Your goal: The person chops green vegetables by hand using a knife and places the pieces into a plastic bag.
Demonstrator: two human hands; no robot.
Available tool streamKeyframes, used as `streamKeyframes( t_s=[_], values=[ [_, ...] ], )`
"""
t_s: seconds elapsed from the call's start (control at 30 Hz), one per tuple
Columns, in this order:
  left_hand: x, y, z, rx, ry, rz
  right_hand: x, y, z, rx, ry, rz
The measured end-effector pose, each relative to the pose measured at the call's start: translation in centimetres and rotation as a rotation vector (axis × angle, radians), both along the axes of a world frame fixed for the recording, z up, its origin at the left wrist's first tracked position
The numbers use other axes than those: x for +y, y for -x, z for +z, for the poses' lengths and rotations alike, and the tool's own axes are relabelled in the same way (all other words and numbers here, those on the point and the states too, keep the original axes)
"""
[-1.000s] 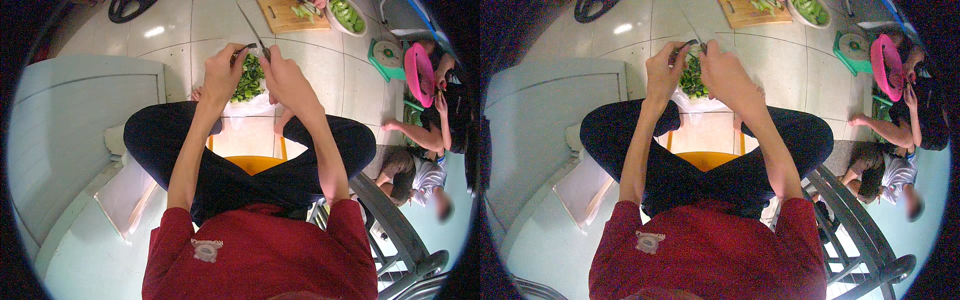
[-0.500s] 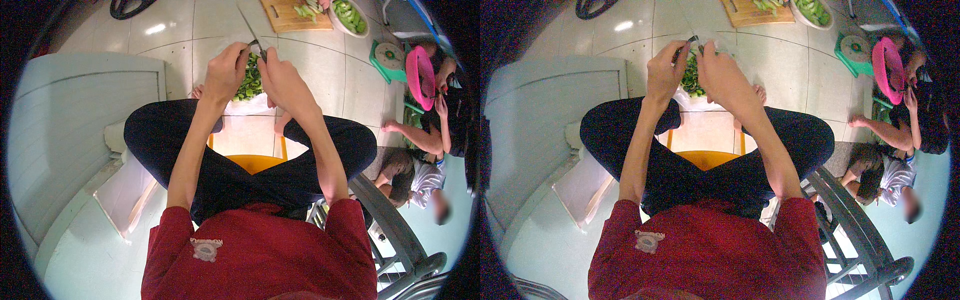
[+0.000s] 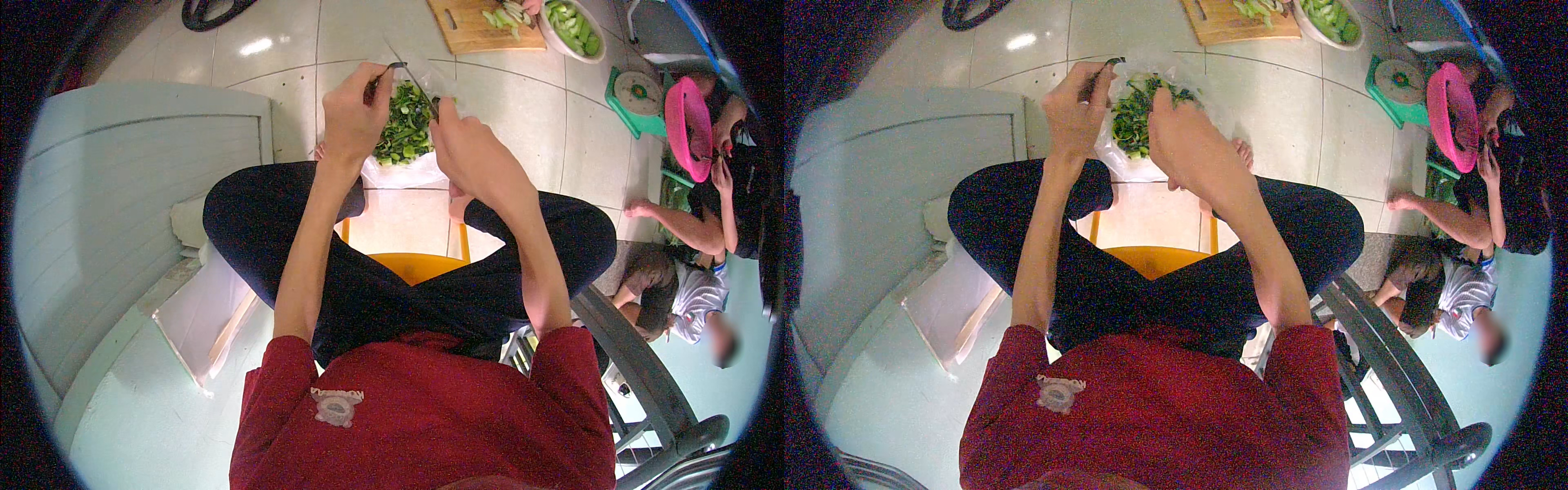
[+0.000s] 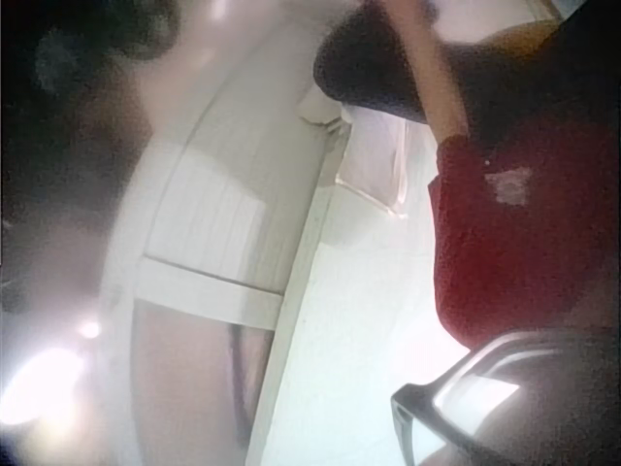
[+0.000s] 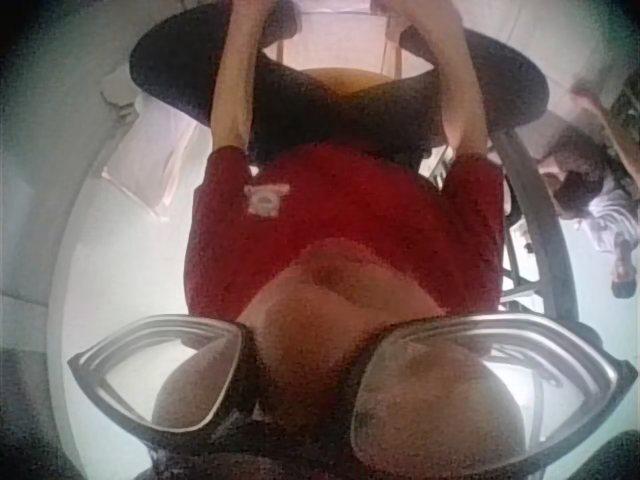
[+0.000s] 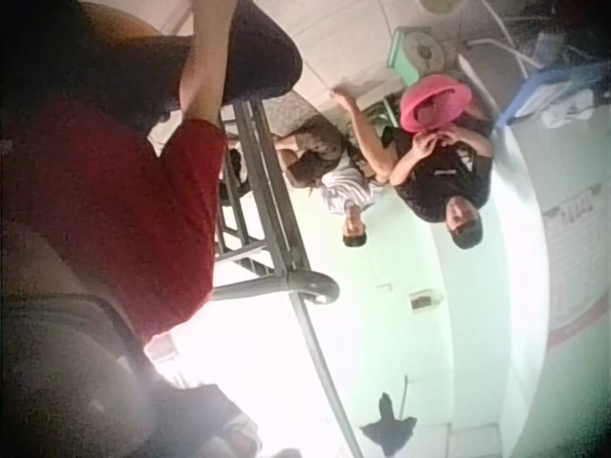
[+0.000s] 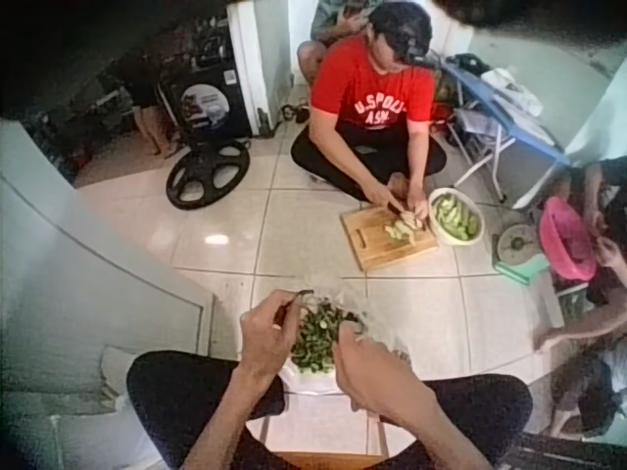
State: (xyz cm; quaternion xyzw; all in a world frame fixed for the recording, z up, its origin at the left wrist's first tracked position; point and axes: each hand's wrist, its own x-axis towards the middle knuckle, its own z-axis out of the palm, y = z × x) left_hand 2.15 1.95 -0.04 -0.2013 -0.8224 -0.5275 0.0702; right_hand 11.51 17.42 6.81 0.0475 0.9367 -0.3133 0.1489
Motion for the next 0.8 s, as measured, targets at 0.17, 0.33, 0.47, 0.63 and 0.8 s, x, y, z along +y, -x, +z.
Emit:
streamKeyframes(
  t_s=[0.17, 0.33, 0.47, 0.63, 0.8],
  values=[
    [-0.2, 0.5, -0.3, 0.042, 0.078, -0.011, 1.0, -1.1, 0.4, 0.01, -0.054, 0.057],
    [-0.9, 1.0, -0.7, -0.039, 0.038, 0.009, 1.6, -0.7, 3.9, -0.382, 0.07, -0.021],
    [-0.5, 0.8, -0.2, -0.005, 0.094, -0.023, 3.6, -0.7, 4.9, -0.299, 0.325, -0.025],
    [0.0, 0.2, 0.5, -0.054, 0.203, -0.023, 2.1, -0.1, 4.5, -0.134, 0.422, -0.146],
    [0.5, -0.7, 1.8, 0.004, 0.292, -0.061, 0.2, 1.2, 1.8, 0.036, 0.324, -0.162]
  ],
)
